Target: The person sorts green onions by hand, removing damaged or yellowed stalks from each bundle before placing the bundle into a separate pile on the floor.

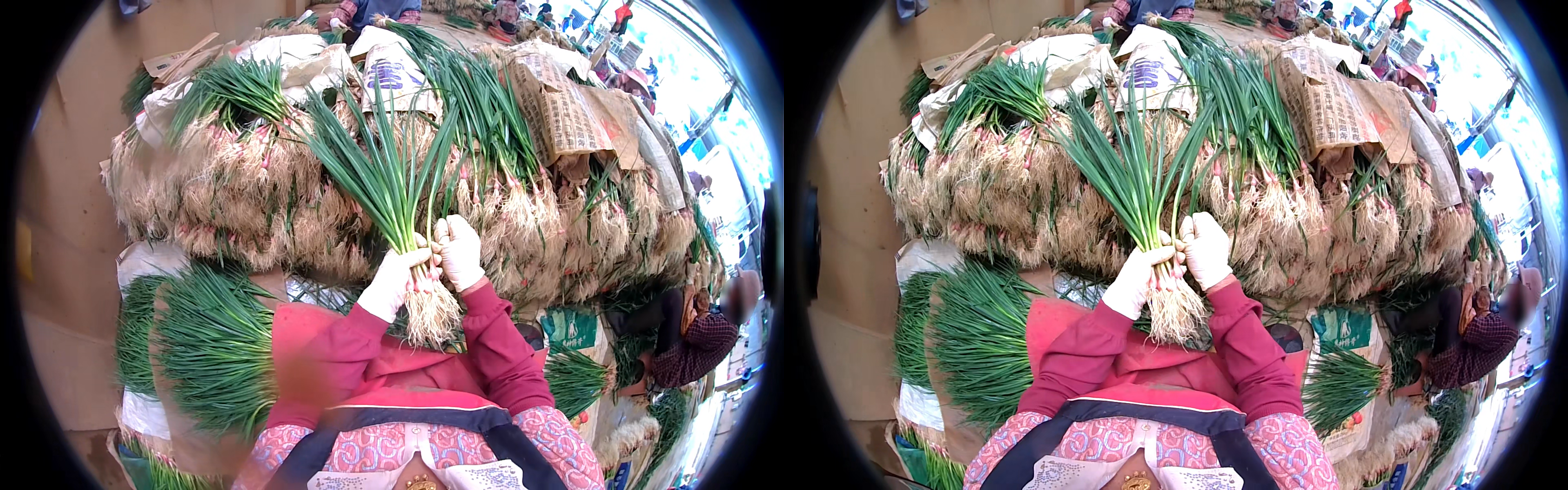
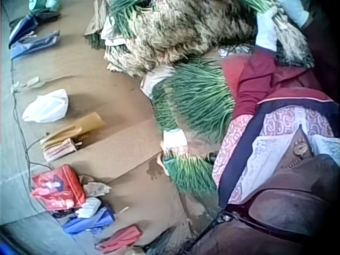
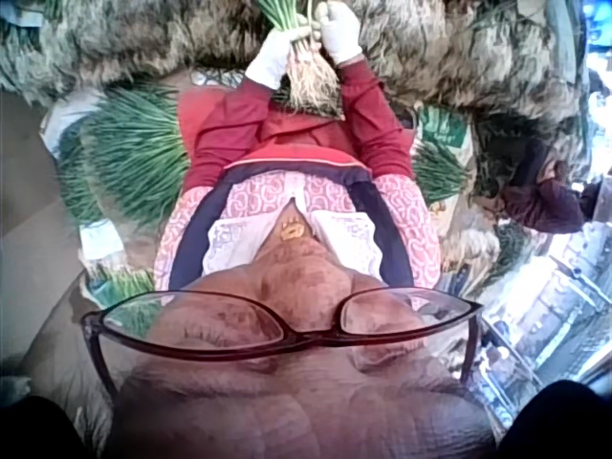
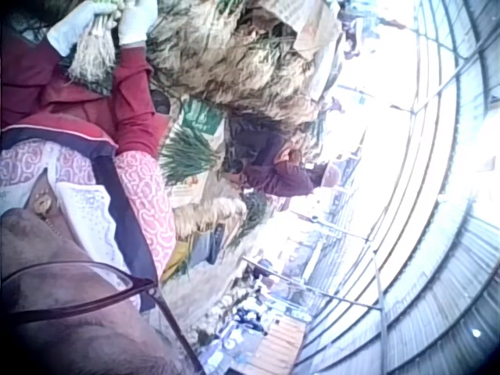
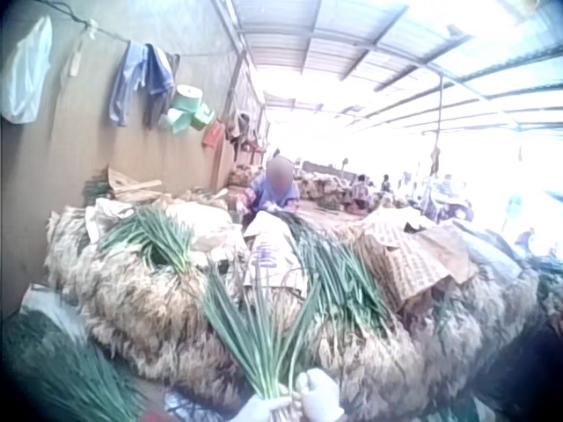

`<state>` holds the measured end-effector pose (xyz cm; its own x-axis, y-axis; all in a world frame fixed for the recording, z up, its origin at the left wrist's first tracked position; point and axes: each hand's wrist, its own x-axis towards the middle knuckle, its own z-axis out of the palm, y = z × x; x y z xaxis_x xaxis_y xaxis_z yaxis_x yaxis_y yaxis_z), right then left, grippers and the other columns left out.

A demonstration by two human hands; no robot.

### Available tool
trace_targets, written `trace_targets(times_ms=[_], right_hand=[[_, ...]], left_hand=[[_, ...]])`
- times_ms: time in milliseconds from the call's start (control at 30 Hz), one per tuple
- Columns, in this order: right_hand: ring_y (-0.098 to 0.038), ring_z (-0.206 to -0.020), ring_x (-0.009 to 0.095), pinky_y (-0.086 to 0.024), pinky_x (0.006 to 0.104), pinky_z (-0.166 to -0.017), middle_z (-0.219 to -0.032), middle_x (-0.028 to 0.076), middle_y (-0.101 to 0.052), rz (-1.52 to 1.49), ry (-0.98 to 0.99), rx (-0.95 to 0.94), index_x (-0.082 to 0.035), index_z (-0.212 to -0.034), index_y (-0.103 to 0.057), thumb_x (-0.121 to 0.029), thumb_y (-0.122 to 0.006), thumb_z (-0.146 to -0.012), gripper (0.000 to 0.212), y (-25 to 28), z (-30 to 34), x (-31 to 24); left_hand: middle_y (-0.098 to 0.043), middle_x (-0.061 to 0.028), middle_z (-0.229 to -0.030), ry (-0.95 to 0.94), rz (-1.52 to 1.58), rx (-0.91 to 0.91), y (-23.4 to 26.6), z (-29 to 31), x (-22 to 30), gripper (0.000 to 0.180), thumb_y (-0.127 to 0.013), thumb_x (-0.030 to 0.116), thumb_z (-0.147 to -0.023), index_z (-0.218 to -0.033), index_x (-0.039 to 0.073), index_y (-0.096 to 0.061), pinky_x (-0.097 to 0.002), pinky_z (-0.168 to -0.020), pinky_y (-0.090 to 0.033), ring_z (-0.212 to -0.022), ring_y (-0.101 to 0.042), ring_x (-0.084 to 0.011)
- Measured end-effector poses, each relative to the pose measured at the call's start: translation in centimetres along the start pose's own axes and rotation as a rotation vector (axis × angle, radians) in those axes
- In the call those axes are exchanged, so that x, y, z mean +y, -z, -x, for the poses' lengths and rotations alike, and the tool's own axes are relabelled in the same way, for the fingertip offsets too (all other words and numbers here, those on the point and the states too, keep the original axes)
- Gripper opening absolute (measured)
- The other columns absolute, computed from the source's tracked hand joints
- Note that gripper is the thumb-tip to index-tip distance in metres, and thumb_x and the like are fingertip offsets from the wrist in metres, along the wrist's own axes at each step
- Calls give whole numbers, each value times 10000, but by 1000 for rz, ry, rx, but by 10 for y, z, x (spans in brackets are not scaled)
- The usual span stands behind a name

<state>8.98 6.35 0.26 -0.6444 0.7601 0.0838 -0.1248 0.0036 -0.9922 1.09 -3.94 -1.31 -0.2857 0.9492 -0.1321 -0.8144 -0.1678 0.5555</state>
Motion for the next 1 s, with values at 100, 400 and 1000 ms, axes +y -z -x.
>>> trace_targets(times_ms=[100, 400, 1000], right_hand=[[-418, -446, 71, -362, 213, -394, -580, 3, -419, 19, 36, 43, -62, -703, -417, -42, -463, -900, 204, -4, 1, -9], [-545, -521, 181, -440, 307, -497, -635, 83, -513, 500, 210, 255, -40, -716, -501, -92, -521, -848, 144, 7, 16, -16], [-587, -728, 323, -467, 369, -674, -758, 157, -612, 1280, 133, 284, -48, -752, -600, -296, -514, -824, 272, 73, -91, -17]], left_hand=[[-576, -118, -748, 0, 3, 7, -2, 0, 1, 76, -538, 41, -818, -878, 38, -492, -327, -538, -497, -578, -569, -214], [-577, -108, -769, 40, 7, -31, -21, 10, 3, 152, -547, 2, -804, -912, 65, -461, -328, -513, -513, -574, -582, -211], [-583, -59, -953, 36, 9, -77, -3, -5, 9, 403, -581, 95, -823, -1202, 57, -451, -265, -543, -502, -621, -560, -131]])
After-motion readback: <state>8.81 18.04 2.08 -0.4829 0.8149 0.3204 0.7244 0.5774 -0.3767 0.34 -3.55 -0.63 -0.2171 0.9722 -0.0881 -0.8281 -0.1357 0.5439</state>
